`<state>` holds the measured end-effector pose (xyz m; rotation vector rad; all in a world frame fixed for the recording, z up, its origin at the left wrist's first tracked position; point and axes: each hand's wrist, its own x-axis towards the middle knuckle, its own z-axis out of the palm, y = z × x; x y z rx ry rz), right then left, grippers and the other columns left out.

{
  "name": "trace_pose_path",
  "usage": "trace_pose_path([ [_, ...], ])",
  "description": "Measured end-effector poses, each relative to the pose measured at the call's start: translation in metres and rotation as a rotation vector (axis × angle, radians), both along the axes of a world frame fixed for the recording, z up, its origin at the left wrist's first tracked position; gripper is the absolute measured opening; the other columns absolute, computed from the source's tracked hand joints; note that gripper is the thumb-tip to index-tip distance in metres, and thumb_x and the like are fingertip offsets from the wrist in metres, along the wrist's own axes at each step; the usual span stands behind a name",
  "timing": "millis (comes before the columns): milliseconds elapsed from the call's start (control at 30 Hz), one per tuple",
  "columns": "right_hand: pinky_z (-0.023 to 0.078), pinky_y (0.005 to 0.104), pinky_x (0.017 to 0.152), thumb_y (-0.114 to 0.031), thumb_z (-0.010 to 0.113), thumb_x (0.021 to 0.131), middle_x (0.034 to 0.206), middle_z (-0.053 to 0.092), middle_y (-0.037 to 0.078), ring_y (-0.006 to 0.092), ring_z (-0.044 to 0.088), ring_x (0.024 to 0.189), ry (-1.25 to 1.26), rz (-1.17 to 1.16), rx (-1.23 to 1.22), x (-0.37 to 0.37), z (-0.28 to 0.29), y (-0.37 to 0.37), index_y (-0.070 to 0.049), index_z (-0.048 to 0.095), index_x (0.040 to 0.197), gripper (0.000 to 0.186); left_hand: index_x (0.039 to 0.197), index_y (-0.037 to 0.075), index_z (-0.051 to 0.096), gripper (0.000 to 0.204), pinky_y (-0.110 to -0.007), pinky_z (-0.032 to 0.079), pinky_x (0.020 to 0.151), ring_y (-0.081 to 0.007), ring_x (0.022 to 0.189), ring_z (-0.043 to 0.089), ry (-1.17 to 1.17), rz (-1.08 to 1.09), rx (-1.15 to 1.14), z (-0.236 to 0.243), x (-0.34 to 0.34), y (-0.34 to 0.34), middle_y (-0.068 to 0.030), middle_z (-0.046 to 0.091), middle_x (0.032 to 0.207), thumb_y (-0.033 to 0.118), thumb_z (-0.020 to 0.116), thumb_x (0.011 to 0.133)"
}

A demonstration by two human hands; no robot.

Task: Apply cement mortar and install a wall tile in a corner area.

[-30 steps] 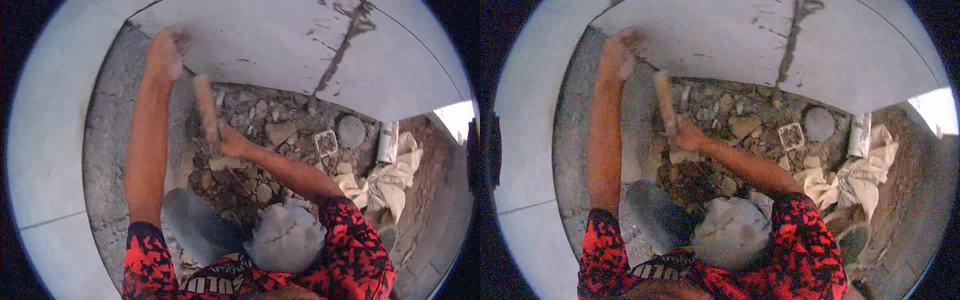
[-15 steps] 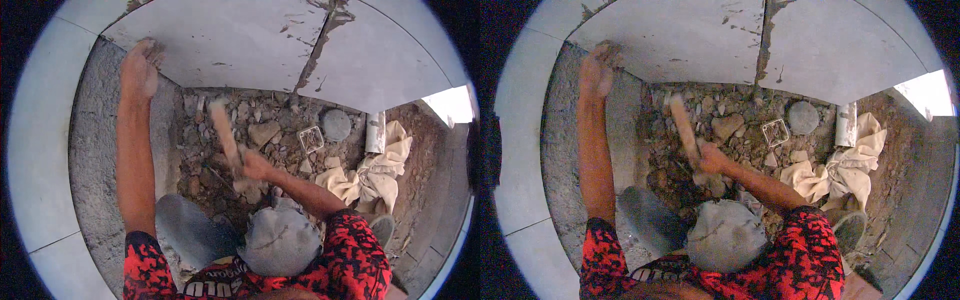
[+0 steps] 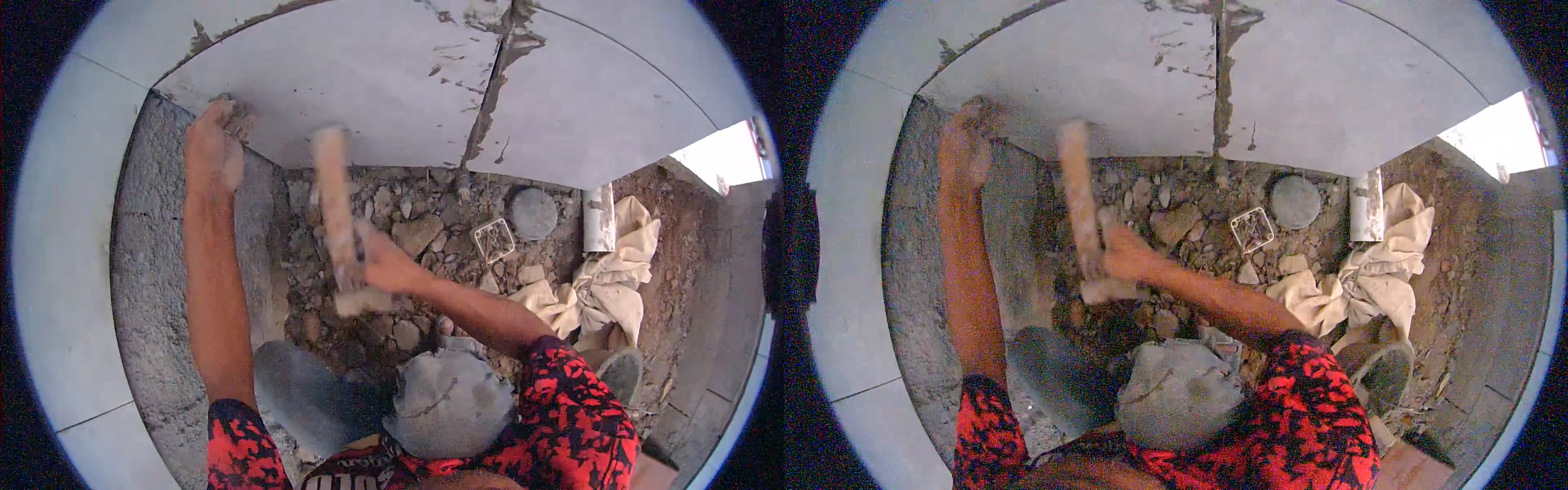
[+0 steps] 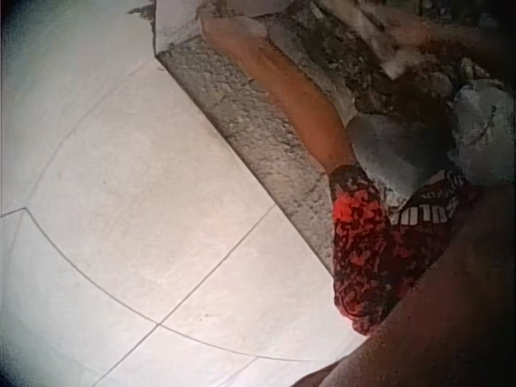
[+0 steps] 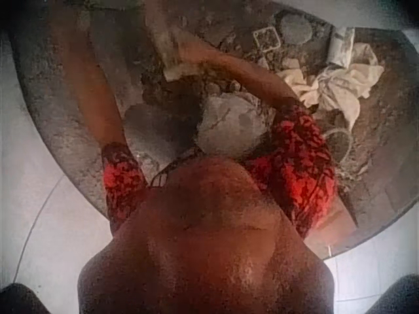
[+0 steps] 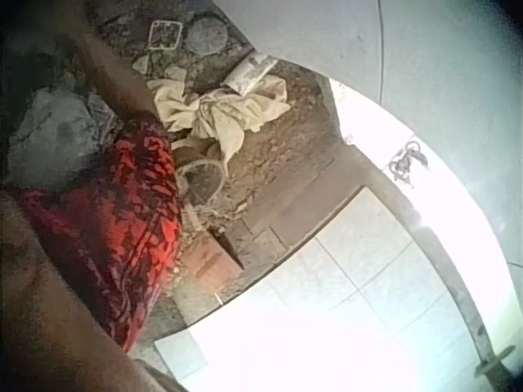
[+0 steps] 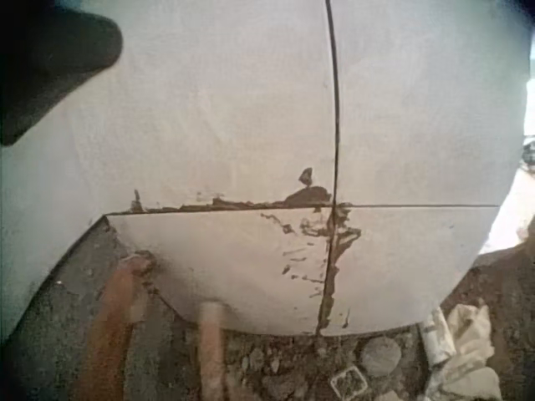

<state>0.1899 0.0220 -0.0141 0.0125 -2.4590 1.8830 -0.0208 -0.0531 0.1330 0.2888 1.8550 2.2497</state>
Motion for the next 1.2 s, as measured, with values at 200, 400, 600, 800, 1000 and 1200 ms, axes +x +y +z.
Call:
trace_pose_path([
  [200, 0.039, 0.0445, 0.082, -0.033, 0.060, 0.072, 0.098, 0.050, 0.027, 0.0416, 0.047, 0.099, -0.066, 0.139, -0.035, -0.006, 0.014, 0.003, 0.002, 0.033, 0.110, 0.058, 0.081, 0.003, 0.052, 0.008, -0.032, 0.040, 0.073, -0.0190, 0.078, 0.051, 0.016, -0.054, 0.058, -0.002, -0.004, -0.001, -0.0048, 0.049, 0.080, 0.007, 0.046, 0.078],
  [400, 0.039, 0.0427, 0.083, -0.031, 0.058, 0.075, 0.103, 0.048, 0.026, 0.0412, 0.046, 0.100, 0.042, 0.178, -0.041, -0.003, 0.033, 0.008, -0.001, 0.031, 0.111, 0.054, 0.084, 0.004, 0.051, 0.008, -0.030, 0.039, 0.072, -0.0183, 0.079, 0.051, -0.008, -0.076, -0.006, -0.006, -0.012, -0.005, -0.0037, 0.049, 0.084, 0.008, 0.047, 0.078],
  [600, 0.037, 0.0395, 0.088, -0.028, 0.060, 0.075, 0.107, 0.049, 0.020, 0.0300, 0.047, 0.104, 0.076, -0.054, -0.247, 0.000, 0.048, 0.010, 0.002, 0.030, 0.115, 0.059, 0.087, 0.004, 0.052, 0.012, -0.029, 0.039, 0.073, -0.0162, 0.081, 0.049, -0.036, 0.039, 0.019, -0.009, -0.007, -0.005, -0.0050, 0.052, 0.088, 0.011, 0.047, 0.079],
  [800, 0.036, 0.0384, 0.089, -0.026, 0.064, 0.072, 0.109, 0.049, 0.019, 0.0297, 0.047, 0.106, 0.046, -0.038, -0.150, -0.018, 0.062, 0.004, 0.002, 0.030, 0.118, 0.064, 0.093, 0.002, 0.052, 0.020, -0.034, 0.039, 0.071, -0.0185, 0.080, 0.049, 0.055, 0.047, -0.068, -0.002, -0.006, -0.009, -0.0066, 0.053, 0.090, 0.014, 0.049, 0.078],
  [1000, 0.041, 0.0352, 0.086, -0.011, 0.064, 0.071, 0.107, 0.050, 0.012, 0.0208, 0.049, 0.103, 0.083, 0.033, -0.303, -0.039, 0.075, -0.005, 0.001, 0.032, 0.118, 0.058, 0.097, 0.001, 0.052, 0.027, -0.034, 0.037, 0.082, -0.0202, 0.085, 0.049, -0.017, -0.012, -0.063, -0.005, -0.008, -0.025, -0.0076, 0.054, 0.095, 0.020, 0.046, 0.079],
  [1200, 0.042, 0.0338, 0.084, -0.010, 0.065, 0.070, 0.110, 0.048, 0.010, 0.0184, 0.050, 0.099, 0.089, 0.239, -0.194, -0.041, 0.080, -0.017, -0.001, 0.032, 0.119, 0.060, 0.108, -0.001, 0.047, 0.037, -0.035, 0.035, 0.088, -0.0234, 0.100, 0.047, -0.219, -0.085, 0.137, -0.016, -0.029, -0.044, -0.0116, 0.054, 0.108, 0.023, 0.041, 0.080],
])
